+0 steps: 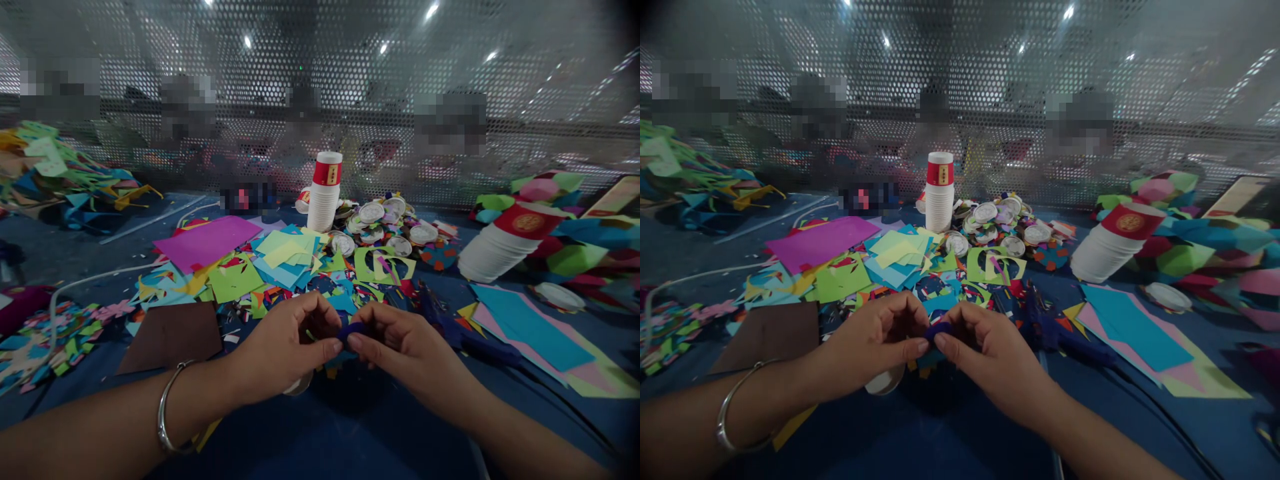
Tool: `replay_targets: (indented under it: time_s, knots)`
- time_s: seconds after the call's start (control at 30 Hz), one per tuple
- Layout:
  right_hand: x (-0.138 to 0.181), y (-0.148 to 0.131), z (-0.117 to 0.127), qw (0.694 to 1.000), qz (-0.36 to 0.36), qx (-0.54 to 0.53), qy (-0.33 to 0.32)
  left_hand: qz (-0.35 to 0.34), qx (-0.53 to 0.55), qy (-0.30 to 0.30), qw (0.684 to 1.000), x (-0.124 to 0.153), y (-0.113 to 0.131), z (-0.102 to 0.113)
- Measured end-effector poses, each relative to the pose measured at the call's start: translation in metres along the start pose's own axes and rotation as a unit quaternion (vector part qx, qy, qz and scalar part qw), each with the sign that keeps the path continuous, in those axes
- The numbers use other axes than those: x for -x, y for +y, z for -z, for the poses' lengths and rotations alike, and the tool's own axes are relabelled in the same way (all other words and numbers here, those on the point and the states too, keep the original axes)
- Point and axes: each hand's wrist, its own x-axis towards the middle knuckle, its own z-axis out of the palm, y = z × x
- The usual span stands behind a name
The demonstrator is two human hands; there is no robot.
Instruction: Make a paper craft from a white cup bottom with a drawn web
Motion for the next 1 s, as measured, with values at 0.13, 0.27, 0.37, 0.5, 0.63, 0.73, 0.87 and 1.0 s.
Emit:
replay_targets:
  time_s: [0.13,0.27,0.37,0.5,0.63,0.73,0.87,1.0]
  knots:
    - [0.000,0.001,0.000,1.000,0.010,0.016,0.005,0.008,0.044,-0.018,0.999,0.002,-0.001,-0.001]
    - [0.000,0.003,0.000,1.000,0.012,0.024,0.001,-0.002,0.017,-0.002,1.000,0.002,-0.002,-0.002]
    - [0.000,0.003,-0.001,1.000,0.009,0.030,0.001,-0.009,-0.020,0.018,1.000,0.002,-0.001,-0.003]
    - [0.001,0.001,-0.001,1.000,0.009,0.019,0.006,-0.023,-0.079,0.036,0.996,0.004,0.004,-0.003]
    - [0.001,-0.005,0.001,0.999,0.003,-0.038,0.010,-0.130,-0.231,0.071,0.962,0.006,0.009,0.001]
    - [0.002,-0.007,0.002,0.996,0.014,-0.085,0.011,-0.275,-0.340,0.087,0.895,0.006,0.011,0.005]
    - [0.003,-0.005,0.002,0.989,0.017,-0.147,0.009,-0.371,-0.426,0.080,0.822,0.006,0.008,0.006]
    - [0.002,-0.003,0.002,0.987,0.007,-0.161,0.010,-0.386,-0.457,0.056,0.799,0.007,0.007,0.004]
